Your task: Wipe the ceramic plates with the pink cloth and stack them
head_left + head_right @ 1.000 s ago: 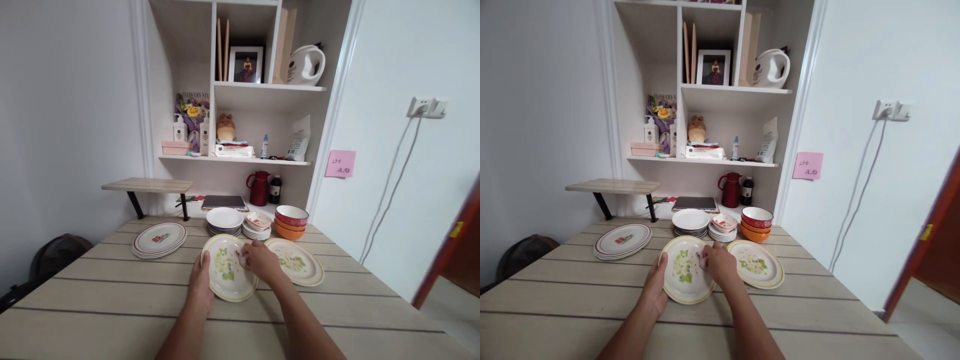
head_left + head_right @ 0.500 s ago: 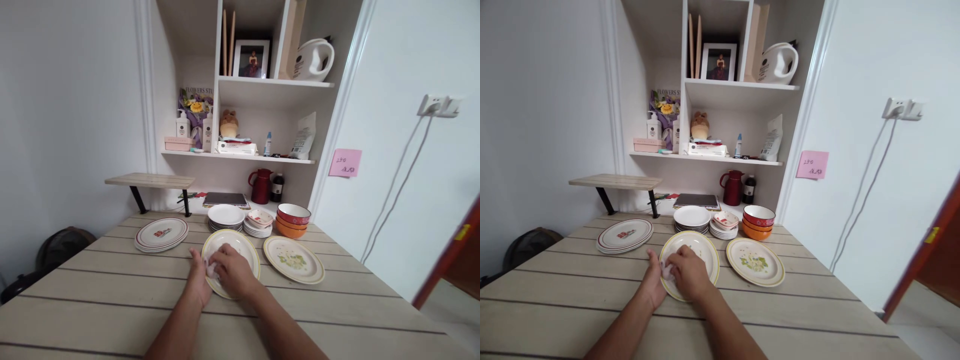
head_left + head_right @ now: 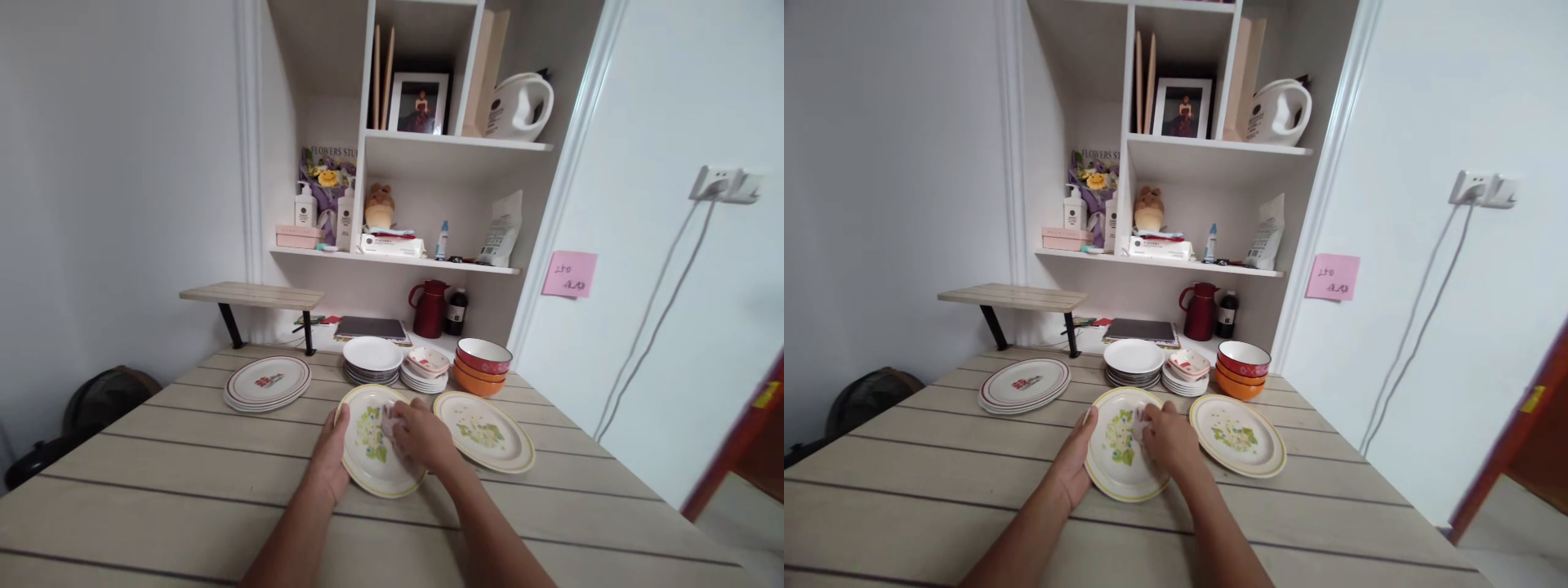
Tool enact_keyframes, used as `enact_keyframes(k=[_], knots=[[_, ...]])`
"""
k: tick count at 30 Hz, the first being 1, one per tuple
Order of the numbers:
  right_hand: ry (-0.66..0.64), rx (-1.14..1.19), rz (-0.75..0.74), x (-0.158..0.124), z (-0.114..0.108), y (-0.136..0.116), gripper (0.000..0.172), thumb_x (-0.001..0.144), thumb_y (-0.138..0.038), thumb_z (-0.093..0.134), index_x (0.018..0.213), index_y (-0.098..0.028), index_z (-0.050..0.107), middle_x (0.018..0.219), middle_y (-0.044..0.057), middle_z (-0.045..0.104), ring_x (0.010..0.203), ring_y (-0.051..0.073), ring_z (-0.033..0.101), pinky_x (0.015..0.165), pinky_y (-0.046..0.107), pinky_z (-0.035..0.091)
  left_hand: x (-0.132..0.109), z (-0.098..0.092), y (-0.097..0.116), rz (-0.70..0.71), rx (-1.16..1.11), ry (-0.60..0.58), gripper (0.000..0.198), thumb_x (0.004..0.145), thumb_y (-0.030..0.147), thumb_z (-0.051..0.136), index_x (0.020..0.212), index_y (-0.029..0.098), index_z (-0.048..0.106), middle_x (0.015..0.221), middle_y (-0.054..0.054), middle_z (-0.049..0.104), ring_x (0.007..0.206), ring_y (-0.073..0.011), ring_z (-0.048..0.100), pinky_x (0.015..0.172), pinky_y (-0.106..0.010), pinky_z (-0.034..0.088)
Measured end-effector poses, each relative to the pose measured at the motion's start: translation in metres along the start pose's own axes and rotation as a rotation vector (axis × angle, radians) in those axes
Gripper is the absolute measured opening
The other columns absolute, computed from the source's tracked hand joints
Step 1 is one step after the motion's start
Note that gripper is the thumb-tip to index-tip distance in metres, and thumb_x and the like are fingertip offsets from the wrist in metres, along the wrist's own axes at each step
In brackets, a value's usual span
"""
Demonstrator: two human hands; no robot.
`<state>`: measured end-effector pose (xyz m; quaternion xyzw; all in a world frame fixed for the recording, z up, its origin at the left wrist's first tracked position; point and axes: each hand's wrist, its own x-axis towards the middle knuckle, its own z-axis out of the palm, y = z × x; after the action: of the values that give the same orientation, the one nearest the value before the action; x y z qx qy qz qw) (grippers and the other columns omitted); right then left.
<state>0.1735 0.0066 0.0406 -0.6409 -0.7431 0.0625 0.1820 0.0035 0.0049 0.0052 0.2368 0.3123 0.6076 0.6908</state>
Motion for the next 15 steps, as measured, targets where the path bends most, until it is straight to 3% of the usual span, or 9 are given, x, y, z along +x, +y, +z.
enact_keyframes(k=[4, 9, 12, 15], knots=[[-0.055, 0.122, -0.251, -0.009, 0.014, -0.025, 0.027, 0.078, -0.019, 0.055, 0.101, -0.028, 0.066, 0.098, 0.001, 0.055, 0.082, 0.015, 0.055, 0.066, 0.024, 0.033, 0.003, -0.003, 0.001, 0.002, -0.016, -0.028, 0.049, 0.077, 0.039, 0.071, 0.12, 0.022, 0.054, 0.106, -0.011, 0.073, 0.095, -0.0266, 0.07, 0.083, -0.04, 0.054], [0.206, 0.184, -0.422, 0.01, 0.028, -0.046, 0.031, 0.084, -0.016, 0.054, 0.107, -0.03, 0.068, 0.106, 0.003, 0.056, 0.097, 0.018, 0.051, 0.082, 0.029, 0.034, 0.0, 0.001, 0.002, -0.004, -0.064, -0.137, 0.051, 0.078, 0.045, 0.068, 0.119, 0.018, 0.056, 0.104, -0.014, 0.073, 0.095, -0.0277, 0.07, 0.084, -0.04, 0.054], [0.32, 0.086, -0.343, 0.025, 0.023, -0.036, 0.029, 0.088, -0.021, 0.056, 0.111, -0.035, 0.069, 0.112, 0.004, 0.058, 0.103, 0.021, 0.048, 0.089, 0.035, 0.031, -0.003, 0.004, 0.002, 0.003, -0.066, -0.137, 0.052, 0.079, 0.042, 0.068, 0.124, 0.02, 0.054, 0.108, -0.014, 0.072, 0.099, -0.028, 0.069, 0.086, -0.042, 0.053], [0.343, -0.025, -0.182, 0.029, 0.012, -0.014, 0.028, 0.091, -0.026, 0.053, 0.112, -0.038, 0.068, 0.117, 0.005, 0.058, 0.107, 0.023, 0.046, 0.09, 0.037, 0.03, -0.004, 0.004, 0.003, 0.001, -0.061, -0.088, 0.052, 0.079, 0.038, 0.069, 0.126, 0.021, 0.053, 0.115, -0.015, 0.07, 0.103, -0.0286, 0.068, 0.09, -0.044, 0.052]])
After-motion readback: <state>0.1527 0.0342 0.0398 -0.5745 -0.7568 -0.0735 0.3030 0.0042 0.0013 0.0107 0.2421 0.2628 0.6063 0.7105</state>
